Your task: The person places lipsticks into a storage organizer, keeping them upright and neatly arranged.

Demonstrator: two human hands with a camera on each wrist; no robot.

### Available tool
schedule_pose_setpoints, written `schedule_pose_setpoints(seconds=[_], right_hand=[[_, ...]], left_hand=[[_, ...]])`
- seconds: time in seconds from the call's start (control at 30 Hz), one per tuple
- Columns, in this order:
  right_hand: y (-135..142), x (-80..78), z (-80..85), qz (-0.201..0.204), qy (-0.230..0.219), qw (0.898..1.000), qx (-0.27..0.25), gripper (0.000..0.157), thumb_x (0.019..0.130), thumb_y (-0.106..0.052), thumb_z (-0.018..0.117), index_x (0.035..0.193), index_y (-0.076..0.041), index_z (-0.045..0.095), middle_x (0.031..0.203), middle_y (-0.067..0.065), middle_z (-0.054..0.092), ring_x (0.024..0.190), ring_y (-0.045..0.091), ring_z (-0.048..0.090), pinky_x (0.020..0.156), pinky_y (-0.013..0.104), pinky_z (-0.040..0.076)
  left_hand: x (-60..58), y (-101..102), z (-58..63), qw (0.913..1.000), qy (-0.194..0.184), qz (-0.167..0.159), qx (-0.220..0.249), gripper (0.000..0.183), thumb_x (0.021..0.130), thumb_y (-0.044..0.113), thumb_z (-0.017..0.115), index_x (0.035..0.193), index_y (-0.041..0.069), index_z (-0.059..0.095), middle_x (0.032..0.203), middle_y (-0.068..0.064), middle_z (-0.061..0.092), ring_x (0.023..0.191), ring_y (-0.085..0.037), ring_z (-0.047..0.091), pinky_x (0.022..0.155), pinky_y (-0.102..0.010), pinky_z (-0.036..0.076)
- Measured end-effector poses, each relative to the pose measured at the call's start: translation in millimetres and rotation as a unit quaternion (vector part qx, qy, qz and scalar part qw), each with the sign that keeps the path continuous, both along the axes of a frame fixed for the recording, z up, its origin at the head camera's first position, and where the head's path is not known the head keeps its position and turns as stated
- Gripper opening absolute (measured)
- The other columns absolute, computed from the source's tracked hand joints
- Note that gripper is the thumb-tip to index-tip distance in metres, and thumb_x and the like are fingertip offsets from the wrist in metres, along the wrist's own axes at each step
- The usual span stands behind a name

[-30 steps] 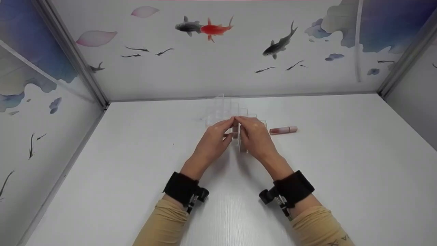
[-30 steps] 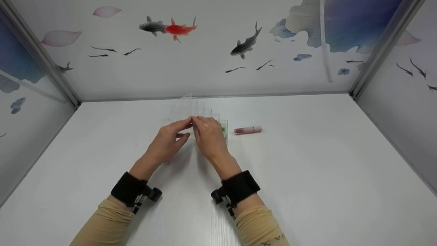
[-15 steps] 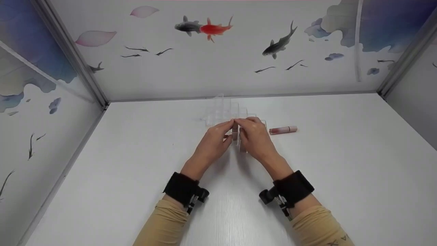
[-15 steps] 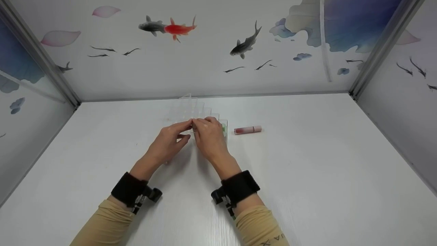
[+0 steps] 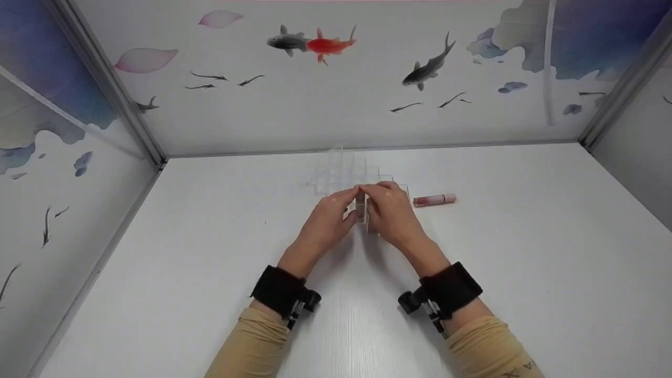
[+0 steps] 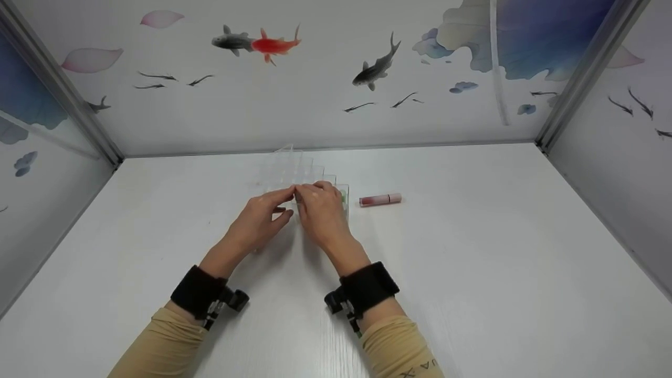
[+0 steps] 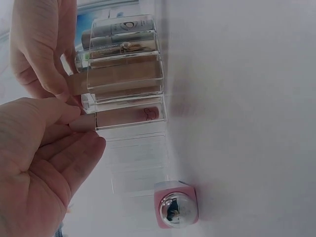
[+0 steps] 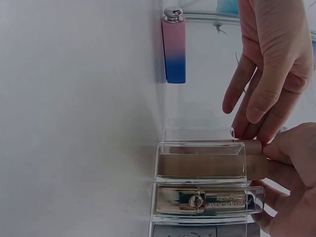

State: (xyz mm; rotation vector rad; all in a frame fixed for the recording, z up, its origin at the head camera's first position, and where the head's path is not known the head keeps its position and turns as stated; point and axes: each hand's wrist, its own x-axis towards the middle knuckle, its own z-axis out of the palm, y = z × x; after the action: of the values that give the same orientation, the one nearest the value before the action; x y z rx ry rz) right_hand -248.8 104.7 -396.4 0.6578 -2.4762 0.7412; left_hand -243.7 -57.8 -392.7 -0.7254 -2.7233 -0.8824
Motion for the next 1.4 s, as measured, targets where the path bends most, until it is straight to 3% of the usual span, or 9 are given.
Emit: schedule_pose_setpoints(seconds=[0.33, 0.43, 0.7, 0.83, 1.03, 1.2, 1.3, 1.4], right_hand=[[1, 1.2, 2.7, -0.023, -0.051, 0.998, 0.005, 0.033, 0.097, 0.000, 0.054, 0.127, -0.001, 0.065, 0.117, 0.016, 0.073, 0.118, 0.035, 0.062, 0.104, 0.050, 0.049], [1, 1.7, 3.5, -0.023, -0.060, 0.998, 0.003, 0.034, 0.096, -0.001, 0.055, 0.128, -0.001, 0.065, 0.118, 0.016, 0.073, 0.119, 0.035, 0.061, 0.104, 0.049, 0.049], [3, 0.9, 2.5, -0.011, -0.040, 0.999, 0.000, 0.033, 0.094, -0.001, 0.058, 0.126, -0.002, 0.066, 0.117, 0.015, 0.073, 0.117, 0.036, 0.062, 0.103, 0.049, 0.049], [4, 1.6, 2.0, -0.003, -0.025, 1.000, 0.000, 0.032, 0.093, 0.000, 0.060, 0.125, -0.003, 0.066, 0.119, 0.014, 0.072, 0.116, 0.035, 0.062, 0.103, 0.048, 0.049], [1, 4.5, 5.5, 0.006, 0.005, 1.000, -0.026, 0.035, 0.093, -0.001, 0.062, 0.127, -0.004, 0.063, 0.125, 0.016, 0.068, 0.121, 0.036, 0.057, 0.106, 0.051, 0.046], [-8, 9.1, 10.0, 0.019, 0.014, 0.998, -0.052, 0.036, 0.094, -0.001, 0.061, 0.130, -0.004, 0.062, 0.129, 0.014, 0.064, 0.125, 0.032, 0.055, 0.108, 0.046, 0.047], [-14, 12.6, 11.6, 0.029, 0.010, 0.998, -0.058, 0.035, 0.095, -0.002, 0.060, 0.131, -0.005, 0.061, 0.129, 0.013, 0.064, 0.124, 0.029, 0.057, 0.108, 0.043, 0.049], [-19, 16.2, 11.3, 0.036, -0.004, 0.998, -0.052, 0.037, 0.095, -0.003, 0.061, 0.132, -0.007, 0.061, 0.129, 0.012, 0.064, 0.118, 0.027, 0.060, 0.106, 0.042, 0.051]], left_hand=[[0.6, 0, 0.8, 0.9999, -0.014, 0.002, -0.001, 0.056, 0.094, 0.005, 0.067, 0.147, 0.004, 0.048, 0.147, -0.012, 0.055, 0.136, -0.025, 0.054, 0.110, -0.036, 0.047], [0.7, -2, 1.0, 0.9998, -0.017, 0.004, 0.005, 0.055, 0.094, 0.005, 0.066, 0.147, 0.004, 0.049, 0.147, -0.012, 0.056, 0.137, -0.025, 0.053, 0.110, -0.036, 0.048], [0.2, -6, 1.9, 0.9996, -0.011, 0.005, 0.025, 0.048, 0.095, 0.007, 0.065, 0.142, 0.008, 0.054, 0.143, -0.010, 0.059, 0.135, -0.024, 0.055, 0.110, -0.037, 0.047], [-0.2, -10, 4.2, 0.9996, -0.004, 0.015, 0.024, 0.042, 0.096, 0.009, 0.064, 0.138, 0.011, 0.058, 0.138, -0.008, 0.063, 0.129, -0.023, 0.059, 0.104, -0.037, 0.052], [0.9, -17, 12.7, 0.9975, 0.009, 0.062, 0.031, 0.030, 0.096, 0.011, 0.064, 0.126, 0.013, 0.067, 0.124, -0.006, 0.072, 0.112, -0.021, 0.068, 0.094, -0.037, 0.056], [2.4, -26, 23.4, 0.9922, 0.023, 0.116, 0.040, 0.022, 0.096, 0.013, 0.064, 0.116, 0.013, 0.071, 0.109, -0.004, 0.076, 0.097, -0.019, 0.073, 0.084, -0.034, 0.059], [5.1, -33, 31.7, 0.9888, 0.012, 0.148, 0.016, 0.019, 0.096, 0.018, 0.064, 0.113, 0.012, 0.071, 0.105, -0.006, 0.077, 0.093, -0.021, 0.073, 0.080, -0.035, 0.059], [9.6, -40, 39.9, 0.9846, -0.026, 0.171, -0.029, 0.022, 0.097, 0.025, 0.065, 0.113, 0.011, 0.070, 0.106, -0.007, 0.076, 0.092, -0.023, 0.072, 0.078, -0.036, 0.059]])
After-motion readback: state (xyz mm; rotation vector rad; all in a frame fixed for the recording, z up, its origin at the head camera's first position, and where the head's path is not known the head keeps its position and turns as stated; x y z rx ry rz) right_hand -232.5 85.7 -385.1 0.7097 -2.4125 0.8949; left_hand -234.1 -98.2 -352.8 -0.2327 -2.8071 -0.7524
